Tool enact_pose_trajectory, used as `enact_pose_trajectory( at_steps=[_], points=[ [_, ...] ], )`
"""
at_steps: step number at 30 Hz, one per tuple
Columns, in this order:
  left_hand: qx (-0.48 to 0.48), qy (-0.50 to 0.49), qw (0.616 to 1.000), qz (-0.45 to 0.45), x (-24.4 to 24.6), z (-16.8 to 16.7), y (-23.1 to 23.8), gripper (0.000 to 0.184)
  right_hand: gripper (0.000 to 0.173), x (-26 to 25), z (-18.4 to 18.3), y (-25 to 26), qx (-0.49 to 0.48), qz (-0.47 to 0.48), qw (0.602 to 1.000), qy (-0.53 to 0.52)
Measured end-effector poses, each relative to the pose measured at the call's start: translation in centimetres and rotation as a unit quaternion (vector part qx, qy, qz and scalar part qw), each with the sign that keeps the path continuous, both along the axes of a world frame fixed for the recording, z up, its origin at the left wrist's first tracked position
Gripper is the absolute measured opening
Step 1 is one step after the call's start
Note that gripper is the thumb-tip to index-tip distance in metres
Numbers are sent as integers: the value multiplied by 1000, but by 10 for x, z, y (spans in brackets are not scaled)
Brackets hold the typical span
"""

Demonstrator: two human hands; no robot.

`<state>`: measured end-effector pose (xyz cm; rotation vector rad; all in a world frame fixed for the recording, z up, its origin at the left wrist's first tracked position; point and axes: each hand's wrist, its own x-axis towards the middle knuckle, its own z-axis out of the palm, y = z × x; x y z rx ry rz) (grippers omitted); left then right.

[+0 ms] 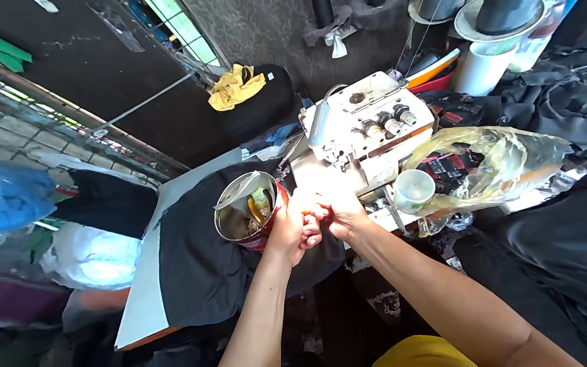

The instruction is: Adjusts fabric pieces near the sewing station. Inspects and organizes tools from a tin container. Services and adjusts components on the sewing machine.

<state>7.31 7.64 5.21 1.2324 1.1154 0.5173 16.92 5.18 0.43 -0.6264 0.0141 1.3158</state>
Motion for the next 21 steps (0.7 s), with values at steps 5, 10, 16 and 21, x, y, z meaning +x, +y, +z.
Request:
enact_pose_trajectory(
  at_steps=[5,10,16,21],
  points=[
    [467,351,808,-81,-8,-6,-16,40,21,-1,-1,5,-83,-10,995,-47],
    [444,364,812,-107,-3,-18,-12,27,20,-6,-7,8,-92,-18,992,-88],
    [-134,-132,982,24,7,-14,-9,44,19,0,-9,4,-52,2,997,-51],
    [-374,-314,870,62,-5,-36,7,43,22,5,-19,3,-30,42,995,-90]
  ],
)
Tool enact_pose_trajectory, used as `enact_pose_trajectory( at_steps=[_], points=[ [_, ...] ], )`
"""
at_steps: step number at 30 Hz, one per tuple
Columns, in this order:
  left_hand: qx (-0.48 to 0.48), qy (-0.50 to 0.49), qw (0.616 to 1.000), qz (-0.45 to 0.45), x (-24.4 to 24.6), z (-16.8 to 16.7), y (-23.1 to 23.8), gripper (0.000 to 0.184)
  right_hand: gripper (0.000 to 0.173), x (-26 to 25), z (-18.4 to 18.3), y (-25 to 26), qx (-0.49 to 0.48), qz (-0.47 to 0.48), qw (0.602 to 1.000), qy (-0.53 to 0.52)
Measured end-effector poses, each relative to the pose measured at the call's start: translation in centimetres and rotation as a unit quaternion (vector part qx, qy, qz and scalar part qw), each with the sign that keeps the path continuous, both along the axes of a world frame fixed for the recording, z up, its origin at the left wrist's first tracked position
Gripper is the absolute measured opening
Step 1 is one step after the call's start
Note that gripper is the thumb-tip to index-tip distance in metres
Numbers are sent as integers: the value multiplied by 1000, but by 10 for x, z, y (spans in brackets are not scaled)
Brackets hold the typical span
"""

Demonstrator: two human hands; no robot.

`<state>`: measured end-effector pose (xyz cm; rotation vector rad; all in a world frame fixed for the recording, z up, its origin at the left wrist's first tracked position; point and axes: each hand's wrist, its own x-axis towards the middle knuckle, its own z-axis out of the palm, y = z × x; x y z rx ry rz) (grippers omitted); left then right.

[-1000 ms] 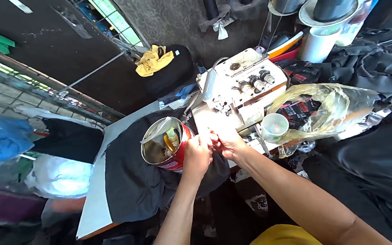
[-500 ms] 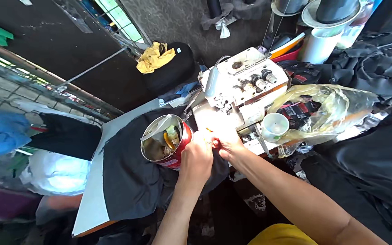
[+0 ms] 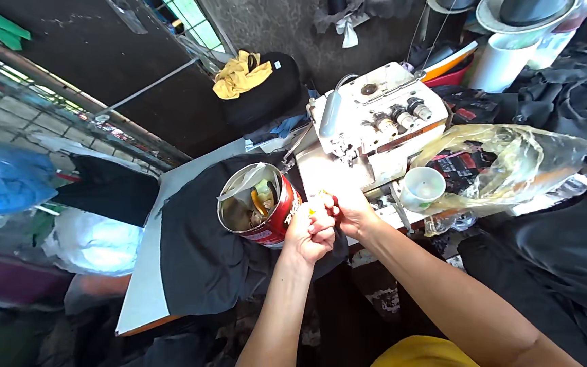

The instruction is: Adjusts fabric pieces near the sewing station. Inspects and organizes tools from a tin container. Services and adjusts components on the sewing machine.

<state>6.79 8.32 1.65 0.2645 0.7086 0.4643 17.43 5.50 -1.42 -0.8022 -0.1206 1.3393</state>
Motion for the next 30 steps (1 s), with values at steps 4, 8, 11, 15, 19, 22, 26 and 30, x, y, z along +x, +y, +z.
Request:
enact_pose_trajectory(
  at_steps=[4,8,11,15,19,22,26,30],
  points=[
    [137,67,988,-39,-1,-3,-6,46,23,5,2,-5,-24,-5,999,-23],
    [585,460,661,-92,-3,9,-12,29,20,7,11,-5,-67,-18,997,-34],
    [739,495,446,-103,-3,0,-17,32,17,2,7,0,-57,-39,997,-43],
    [790,485,374,-21,9,-14,-17,23,18,1,6,-1,-55,-48,996,-55],
    [669,483,563,-34,20,-9,-24,24,14,6,7,-6,-61,-17,995,-73],
    [451,324,832,16,30,-12,-27,32,22,11,5,-14,-28,-4,998,-62],
    [181,108,977,29,22,-2,-18,45,31,20,2,-15,-9,80,995,-55],
    [-14,-50,997,55,11,-7,-9,49,29,18,4,-12,-58,79,992,-81]
  ],
)
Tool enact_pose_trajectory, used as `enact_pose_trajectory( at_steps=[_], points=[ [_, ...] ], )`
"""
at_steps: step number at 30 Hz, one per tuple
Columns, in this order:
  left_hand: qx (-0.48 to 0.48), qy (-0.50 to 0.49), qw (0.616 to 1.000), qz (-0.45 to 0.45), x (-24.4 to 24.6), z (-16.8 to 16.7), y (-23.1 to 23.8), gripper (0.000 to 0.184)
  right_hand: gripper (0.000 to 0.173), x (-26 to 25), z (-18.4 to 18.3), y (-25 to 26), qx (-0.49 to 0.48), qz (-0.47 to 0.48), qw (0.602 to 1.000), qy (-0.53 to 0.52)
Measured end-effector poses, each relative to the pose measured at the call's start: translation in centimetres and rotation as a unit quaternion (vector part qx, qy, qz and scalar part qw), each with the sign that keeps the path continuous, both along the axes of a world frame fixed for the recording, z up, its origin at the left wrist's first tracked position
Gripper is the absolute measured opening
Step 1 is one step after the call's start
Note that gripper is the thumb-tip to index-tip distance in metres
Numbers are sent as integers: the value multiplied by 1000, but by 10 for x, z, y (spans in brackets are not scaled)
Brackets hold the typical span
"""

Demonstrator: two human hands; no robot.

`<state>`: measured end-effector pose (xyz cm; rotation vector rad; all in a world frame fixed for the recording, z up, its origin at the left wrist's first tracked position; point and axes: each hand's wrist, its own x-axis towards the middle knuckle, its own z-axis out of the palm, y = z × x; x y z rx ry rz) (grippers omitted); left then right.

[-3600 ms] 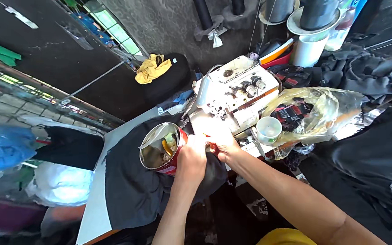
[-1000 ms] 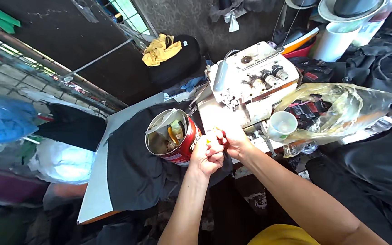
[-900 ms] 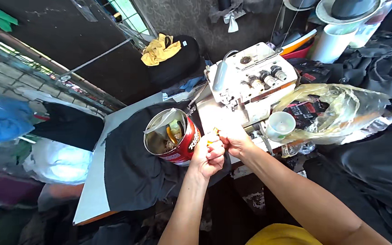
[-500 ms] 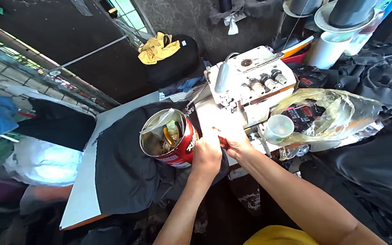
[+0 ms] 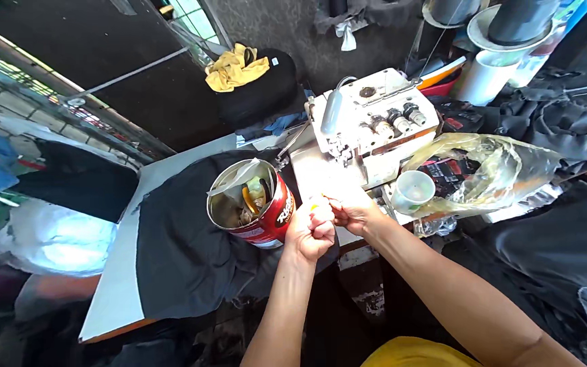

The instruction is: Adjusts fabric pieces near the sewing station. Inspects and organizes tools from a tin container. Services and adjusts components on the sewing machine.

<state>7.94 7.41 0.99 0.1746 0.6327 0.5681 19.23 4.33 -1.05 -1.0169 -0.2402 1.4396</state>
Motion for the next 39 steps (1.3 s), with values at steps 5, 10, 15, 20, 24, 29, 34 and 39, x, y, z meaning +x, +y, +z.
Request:
enact_pose_trajectory(
  at_steps=[5,10,15,20,24,29,34,39],
  points=[
    [-41,-94,992,70,14,-6,-20,56,23,-2,0,-5,26,-79,995,-56],
    [130,50,990,-23,4,-14,-8,50,18,0,-8,1,42,-51,987,-149],
    [602,550,559,-150,-7,6,-16,35,20,-3,-1,4,20,-70,982,-172],
    [619,520,574,-127,0,2,-14,28,26,1,-11,5,60,-91,974,-197],
    [204,143,964,-92,1,16,-6,40,19,8,0,7,16,-26,982,-187],
    [30,-46,997,54,11,41,-1,45,31,-6,8,5,28,-5,999,35],
    [56,-117,992,-8,24,49,9,36,33,2,13,6,186,-28,931,313],
    [49,-21,999,6,1,33,-1,47,29,0,9,7,63,22,957,282]
  ],
)
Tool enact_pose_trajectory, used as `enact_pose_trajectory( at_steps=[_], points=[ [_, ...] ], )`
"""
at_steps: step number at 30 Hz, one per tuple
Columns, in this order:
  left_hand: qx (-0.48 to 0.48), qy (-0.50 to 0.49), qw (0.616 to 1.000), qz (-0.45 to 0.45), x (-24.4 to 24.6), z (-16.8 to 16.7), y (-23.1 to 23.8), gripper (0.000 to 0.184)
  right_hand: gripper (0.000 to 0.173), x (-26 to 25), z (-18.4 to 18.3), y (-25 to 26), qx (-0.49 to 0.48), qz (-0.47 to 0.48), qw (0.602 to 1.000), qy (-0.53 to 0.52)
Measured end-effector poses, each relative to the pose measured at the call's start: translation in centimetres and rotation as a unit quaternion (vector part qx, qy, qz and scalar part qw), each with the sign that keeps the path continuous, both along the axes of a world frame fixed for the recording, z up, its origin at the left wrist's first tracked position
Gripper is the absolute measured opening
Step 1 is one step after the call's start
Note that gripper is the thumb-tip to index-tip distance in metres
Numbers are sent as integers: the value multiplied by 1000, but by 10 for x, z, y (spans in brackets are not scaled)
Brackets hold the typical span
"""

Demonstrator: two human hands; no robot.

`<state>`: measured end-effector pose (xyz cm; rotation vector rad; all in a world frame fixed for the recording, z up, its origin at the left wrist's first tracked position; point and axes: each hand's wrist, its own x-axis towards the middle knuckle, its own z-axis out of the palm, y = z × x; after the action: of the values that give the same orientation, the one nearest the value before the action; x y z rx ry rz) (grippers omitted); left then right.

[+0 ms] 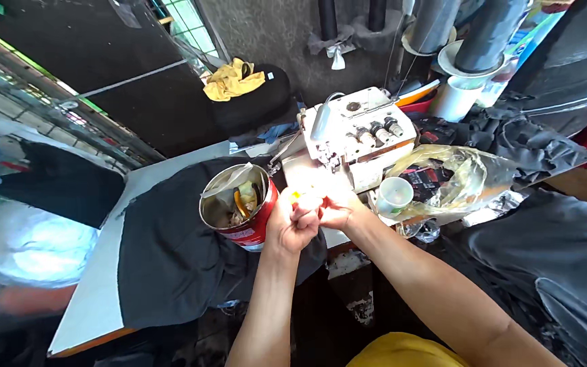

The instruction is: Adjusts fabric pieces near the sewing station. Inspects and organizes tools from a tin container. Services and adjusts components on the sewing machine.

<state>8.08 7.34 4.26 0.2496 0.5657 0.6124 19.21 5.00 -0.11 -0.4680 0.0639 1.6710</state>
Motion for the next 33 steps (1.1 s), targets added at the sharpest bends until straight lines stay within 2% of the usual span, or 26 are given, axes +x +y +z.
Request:
enact_pose_trajectory(
  at_steps=[2,4,5,7,8,11,13,17,19,22,28,33],
  points=[
    [44,42,996,-59,-12,-8,-2,50,22,-6,-3,1,-25,26,999,-9],
    [163,136,971,-111,-26,-13,-1,56,14,-10,-4,-1,-47,16,998,-36],
    [245,240,932,-116,-33,-12,-3,56,15,-12,-5,-4,-59,11,997,-58],
    [401,441,798,-85,-40,-9,-5,44,20,-9,-9,-16,-52,18,991,-118],
    [469,481,739,-53,-41,-12,-4,37,23,-3,-9,-26,-35,23,986,-162],
    [602,505,615,68,-26,-25,8,19,26,19,-11,-62,15,-12,949,-315],
    [643,524,548,106,-5,-34,20,23,28,40,-14,-85,51,-57,926,-370],
    [662,548,501,98,34,-51,40,27,30,86,-17,-122,113,-141,890,-419],
    [635,586,502,34,48,-46,45,32,28,103,-19,-134,133,-167,882,-421],
    [565,672,473,-70,71,-37,62,32,27,114,-24,-142,141,-189,890,-391],
    [511,683,520,-57,81,-42,70,40,26,111,-39,-134,140,-173,901,-372],
    [510,682,523,-36,80,-41,64,46,27,116,-45,-133,137,-175,901,-372]
  ],
)
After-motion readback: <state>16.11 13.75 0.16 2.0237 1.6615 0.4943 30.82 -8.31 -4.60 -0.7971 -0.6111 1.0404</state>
